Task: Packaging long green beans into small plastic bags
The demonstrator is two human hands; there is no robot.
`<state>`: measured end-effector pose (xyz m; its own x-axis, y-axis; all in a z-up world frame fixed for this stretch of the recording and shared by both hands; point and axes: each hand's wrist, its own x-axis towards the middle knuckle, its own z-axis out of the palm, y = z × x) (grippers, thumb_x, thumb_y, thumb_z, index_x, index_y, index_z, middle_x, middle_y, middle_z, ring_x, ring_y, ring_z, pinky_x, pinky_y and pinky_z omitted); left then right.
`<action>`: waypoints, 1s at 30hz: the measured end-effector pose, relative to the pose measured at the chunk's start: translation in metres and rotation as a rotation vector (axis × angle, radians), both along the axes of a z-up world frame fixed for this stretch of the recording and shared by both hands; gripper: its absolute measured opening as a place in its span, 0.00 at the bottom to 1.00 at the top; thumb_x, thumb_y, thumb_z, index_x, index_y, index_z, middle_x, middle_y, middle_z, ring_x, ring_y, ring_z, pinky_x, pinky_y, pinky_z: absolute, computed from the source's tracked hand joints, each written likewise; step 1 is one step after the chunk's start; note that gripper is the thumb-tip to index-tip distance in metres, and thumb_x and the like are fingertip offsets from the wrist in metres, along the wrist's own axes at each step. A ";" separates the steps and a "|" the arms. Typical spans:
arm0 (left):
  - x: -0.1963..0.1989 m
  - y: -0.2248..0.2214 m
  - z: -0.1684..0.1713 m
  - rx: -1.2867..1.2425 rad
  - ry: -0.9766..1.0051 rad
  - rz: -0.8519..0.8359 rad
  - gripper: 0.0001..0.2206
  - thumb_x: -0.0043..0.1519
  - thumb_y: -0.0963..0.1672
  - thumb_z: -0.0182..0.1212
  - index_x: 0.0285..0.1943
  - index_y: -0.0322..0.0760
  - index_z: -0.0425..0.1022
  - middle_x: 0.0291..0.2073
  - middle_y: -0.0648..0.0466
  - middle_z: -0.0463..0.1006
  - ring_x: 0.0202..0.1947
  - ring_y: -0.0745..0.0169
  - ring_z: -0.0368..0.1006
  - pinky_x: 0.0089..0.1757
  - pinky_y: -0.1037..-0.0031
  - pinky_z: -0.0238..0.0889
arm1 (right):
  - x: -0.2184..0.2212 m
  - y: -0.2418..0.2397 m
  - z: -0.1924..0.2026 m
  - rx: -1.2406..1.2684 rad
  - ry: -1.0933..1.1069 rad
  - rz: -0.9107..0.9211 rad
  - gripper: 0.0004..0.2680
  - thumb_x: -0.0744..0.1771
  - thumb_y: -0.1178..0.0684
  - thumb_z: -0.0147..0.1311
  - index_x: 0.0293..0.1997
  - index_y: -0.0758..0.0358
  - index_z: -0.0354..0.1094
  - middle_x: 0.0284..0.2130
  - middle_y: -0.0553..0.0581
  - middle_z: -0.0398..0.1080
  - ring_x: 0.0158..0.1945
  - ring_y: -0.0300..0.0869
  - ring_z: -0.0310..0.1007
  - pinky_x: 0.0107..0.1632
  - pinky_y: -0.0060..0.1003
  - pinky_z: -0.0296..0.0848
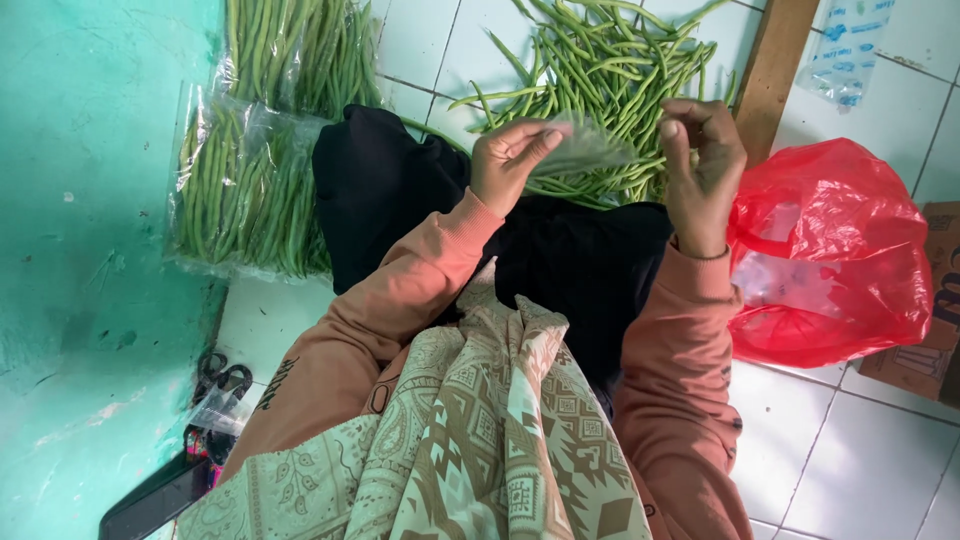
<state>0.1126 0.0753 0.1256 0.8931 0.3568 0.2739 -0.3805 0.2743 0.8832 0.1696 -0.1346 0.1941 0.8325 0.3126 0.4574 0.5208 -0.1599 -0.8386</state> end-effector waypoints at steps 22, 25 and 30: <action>0.008 0.028 -0.008 0.063 0.097 0.096 0.06 0.66 0.41 0.66 0.47 0.34 0.84 0.40 0.47 0.85 0.47 0.65 0.77 0.49 0.67 0.74 | 0.071 0.072 -0.267 -1.293 0.305 -0.332 0.13 0.72 0.49 0.43 0.57 0.68 0.66 0.51 0.67 0.66 0.47 0.55 0.73 0.47 0.58 0.74; 0.007 0.030 -0.009 0.079 0.103 0.103 0.06 0.66 0.42 0.66 0.47 0.33 0.84 0.40 0.46 0.85 0.48 0.63 0.76 0.49 0.66 0.74 | 0.088 0.040 -0.274 -1.206 0.363 -0.238 0.13 0.67 0.50 0.54 0.51 0.70 0.73 0.48 0.68 0.68 0.43 0.61 0.76 0.45 0.63 0.75; 0.007 0.031 -0.011 0.100 0.121 0.124 0.07 0.65 0.41 0.67 0.47 0.31 0.84 0.40 0.47 0.85 0.47 0.64 0.77 0.48 0.66 0.74 | 0.106 -0.028 -0.219 -1.126 0.386 -0.119 0.11 0.68 0.47 0.60 0.50 0.62 0.78 0.42 0.65 0.73 0.49 0.63 0.76 0.49 0.62 0.76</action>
